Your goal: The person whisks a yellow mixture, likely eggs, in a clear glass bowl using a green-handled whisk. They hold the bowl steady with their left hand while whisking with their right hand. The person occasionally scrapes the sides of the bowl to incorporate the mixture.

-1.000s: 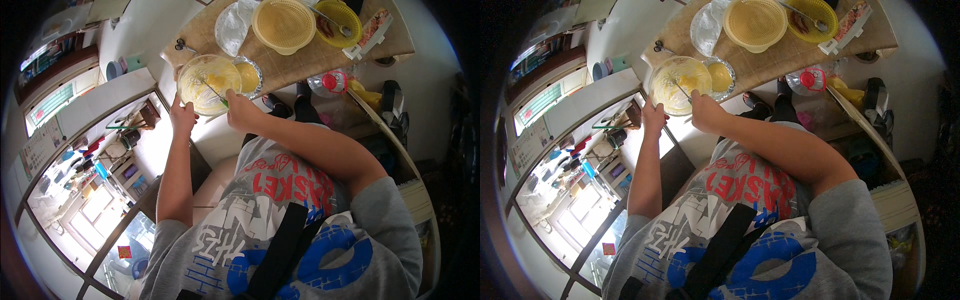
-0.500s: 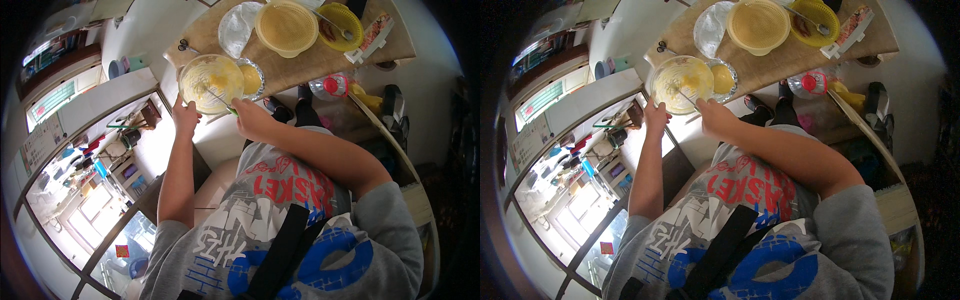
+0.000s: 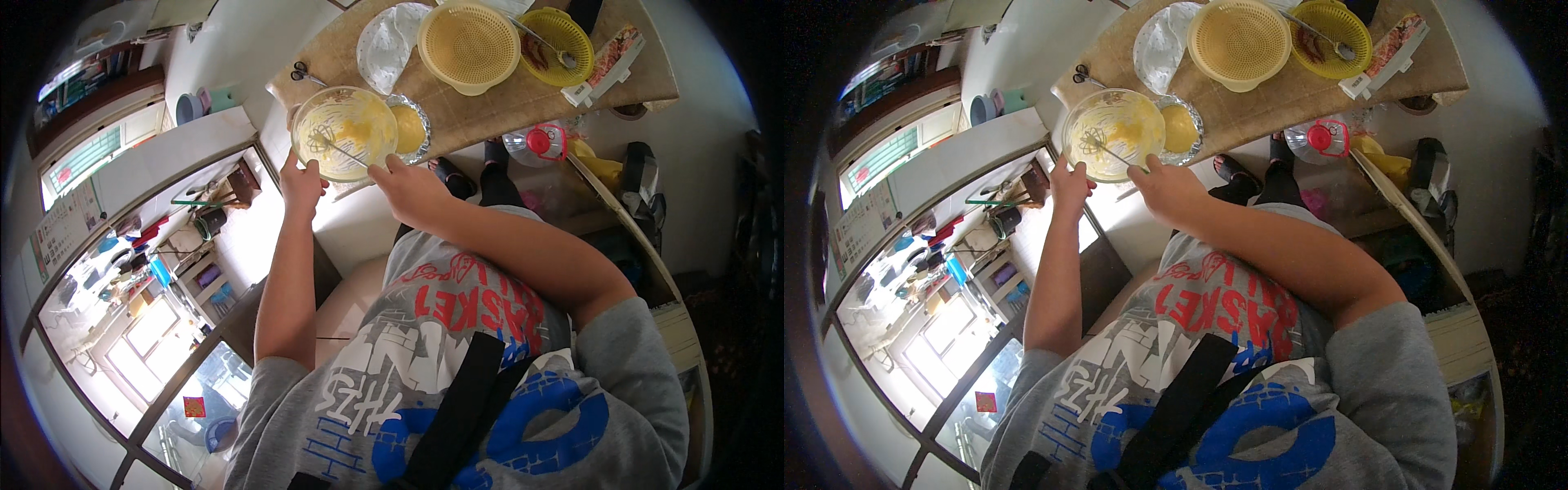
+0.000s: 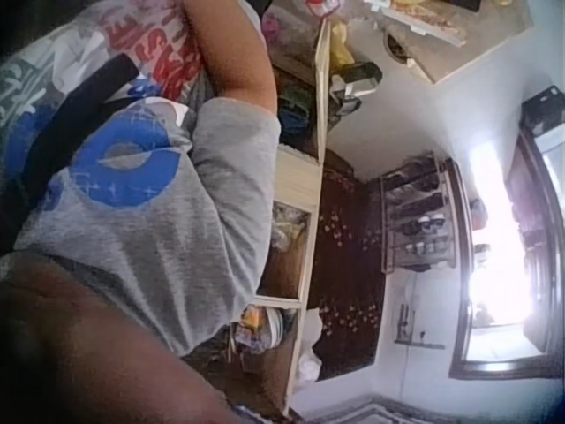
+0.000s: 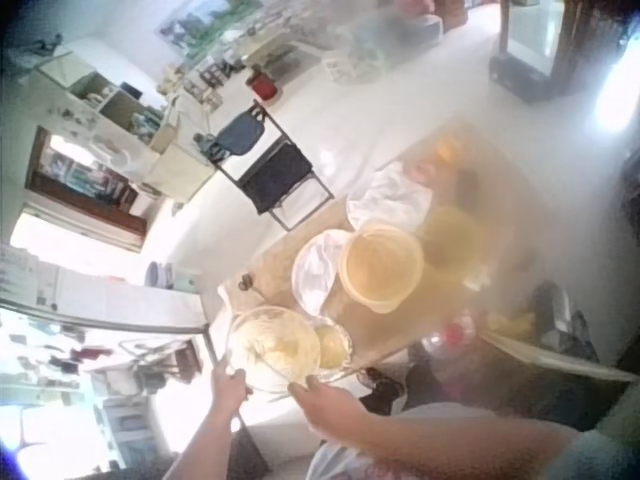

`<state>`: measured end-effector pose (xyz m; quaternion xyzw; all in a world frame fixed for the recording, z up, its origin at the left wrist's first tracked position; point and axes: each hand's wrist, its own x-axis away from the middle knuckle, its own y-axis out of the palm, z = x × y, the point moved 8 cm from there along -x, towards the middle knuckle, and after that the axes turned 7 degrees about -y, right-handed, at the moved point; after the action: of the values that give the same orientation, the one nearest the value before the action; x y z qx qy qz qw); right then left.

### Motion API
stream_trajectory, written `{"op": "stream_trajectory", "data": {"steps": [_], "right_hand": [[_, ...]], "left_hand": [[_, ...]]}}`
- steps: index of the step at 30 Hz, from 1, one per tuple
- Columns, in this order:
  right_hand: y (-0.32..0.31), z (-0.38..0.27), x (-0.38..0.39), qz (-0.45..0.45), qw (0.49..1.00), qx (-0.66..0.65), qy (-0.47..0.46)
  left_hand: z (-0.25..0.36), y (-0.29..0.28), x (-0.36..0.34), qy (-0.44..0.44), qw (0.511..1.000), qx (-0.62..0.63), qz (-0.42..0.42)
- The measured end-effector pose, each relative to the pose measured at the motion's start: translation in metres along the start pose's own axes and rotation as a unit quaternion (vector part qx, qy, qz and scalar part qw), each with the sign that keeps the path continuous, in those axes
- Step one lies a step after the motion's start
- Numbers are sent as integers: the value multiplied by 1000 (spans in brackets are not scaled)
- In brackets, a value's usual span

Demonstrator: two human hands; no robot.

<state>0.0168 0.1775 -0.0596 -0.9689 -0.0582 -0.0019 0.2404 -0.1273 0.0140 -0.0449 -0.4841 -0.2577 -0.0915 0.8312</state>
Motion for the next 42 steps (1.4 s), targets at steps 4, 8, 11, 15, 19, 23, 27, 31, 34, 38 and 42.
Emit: {"op": "stream_trajectory", "data": {"steps": [4,8,11,15,19,23,27,31,34,38,42], "right_hand": [[-2,6,-7,14,992,119,-37],[-10,-1,7,29,988,120,-96],[-9,-7,10,22,984,130,-117],[-6,14,-5,19,986,151,-71],[-16,9,9,1,984,147,-102],[-9,-2,19,12,975,162,-150],[-13,19,19,-8,982,171,-82],[-12,-1,26,19,973,186,-136],[-4,2,26,36,974,177,-137],[-9,14,28,10,978,187,-86],[-20,-27,49,54,969,191,-146]], "left_hand": [[-7,-1,0,-19,1000,10,8],[-6,-2,-1,-14,1000,-16,-3],[-5,-1,-1,5,1000,-23,-7],[-8,-2,-2,14,1000,-22,-7],[-6,-3,0,5,999,-45,8],[-3,0,0,24,998,-53,-1],[-6,1,0,23,998,-58,2],[-6,4,3,21,999,-40,-9],[-7,5,5,22,999,-47,0],[-6,4,15,24,999,-49,3],[-4,1,32,29,998,-47,-9]]}}
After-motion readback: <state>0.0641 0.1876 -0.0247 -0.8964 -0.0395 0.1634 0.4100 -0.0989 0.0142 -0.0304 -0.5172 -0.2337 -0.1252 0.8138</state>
